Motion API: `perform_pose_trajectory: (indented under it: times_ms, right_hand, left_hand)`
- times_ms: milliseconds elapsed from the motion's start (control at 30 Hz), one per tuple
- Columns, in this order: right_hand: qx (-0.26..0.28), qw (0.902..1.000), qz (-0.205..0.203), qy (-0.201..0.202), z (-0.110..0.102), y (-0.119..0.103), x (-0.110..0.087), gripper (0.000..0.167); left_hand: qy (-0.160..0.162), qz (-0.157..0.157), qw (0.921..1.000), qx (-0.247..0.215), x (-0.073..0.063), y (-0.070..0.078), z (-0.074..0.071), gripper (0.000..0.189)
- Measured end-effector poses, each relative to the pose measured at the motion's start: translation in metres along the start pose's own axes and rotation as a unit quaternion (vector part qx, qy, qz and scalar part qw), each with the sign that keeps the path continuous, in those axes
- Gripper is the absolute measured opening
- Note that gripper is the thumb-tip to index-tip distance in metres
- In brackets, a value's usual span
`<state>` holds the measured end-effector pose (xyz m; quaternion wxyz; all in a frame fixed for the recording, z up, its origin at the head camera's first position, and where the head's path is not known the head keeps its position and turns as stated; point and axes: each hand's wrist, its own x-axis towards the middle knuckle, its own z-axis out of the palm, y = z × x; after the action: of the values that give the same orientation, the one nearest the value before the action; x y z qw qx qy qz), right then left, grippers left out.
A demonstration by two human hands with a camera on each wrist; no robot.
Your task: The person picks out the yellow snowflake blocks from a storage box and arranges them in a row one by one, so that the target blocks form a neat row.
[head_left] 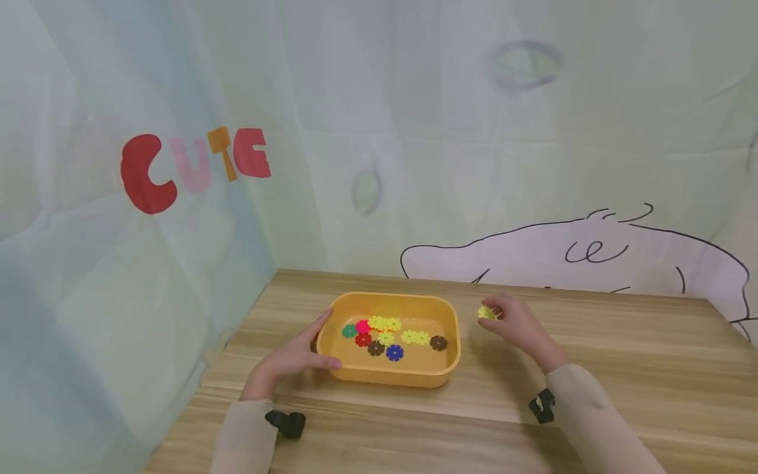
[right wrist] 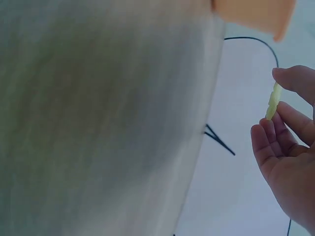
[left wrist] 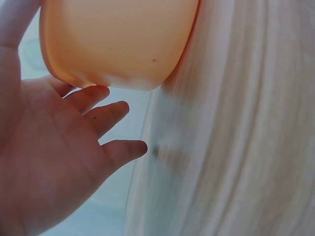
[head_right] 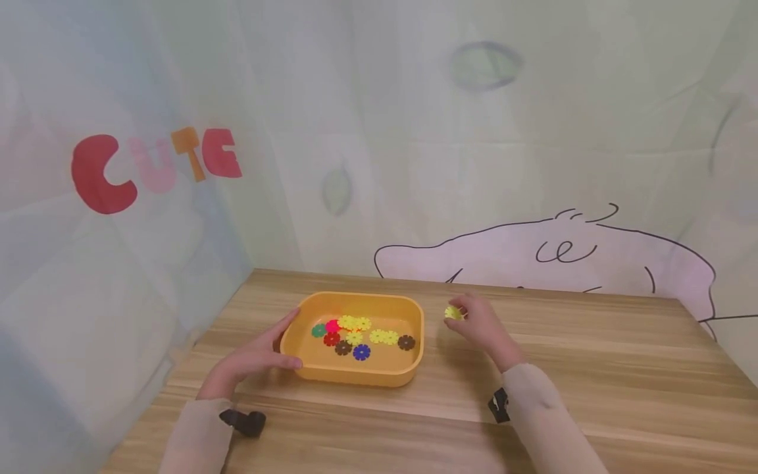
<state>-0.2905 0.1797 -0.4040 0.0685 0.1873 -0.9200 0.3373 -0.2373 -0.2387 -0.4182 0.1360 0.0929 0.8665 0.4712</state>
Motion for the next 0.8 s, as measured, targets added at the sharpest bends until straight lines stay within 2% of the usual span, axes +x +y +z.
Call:
perform_pose_trajectory:
  times_ms: [267,567,800]
  right_hand:
    - [-0.005,0.9995,0.027,-0.012,0.009,0.011,0.000,0.037]
    - [-0.019,0.9953,0.075,-0.058,0.012,0.019,0.005,0.036]
    - [-0.025,0.9924,0.081,-0.089,0.013,0.022,0.008,0.033]
  left_hand:
    - [-0.001,-0.002,1.0000,0.008,0.000,-0.002,0.000,0.113]
    - [-0.001,-0.006,0.9999,0.009,-0.001,0.000,0.000,0.112]
    - [-0.002,-0.010,0.9999,0.009,-0.001,0.001,0.000,0.112]
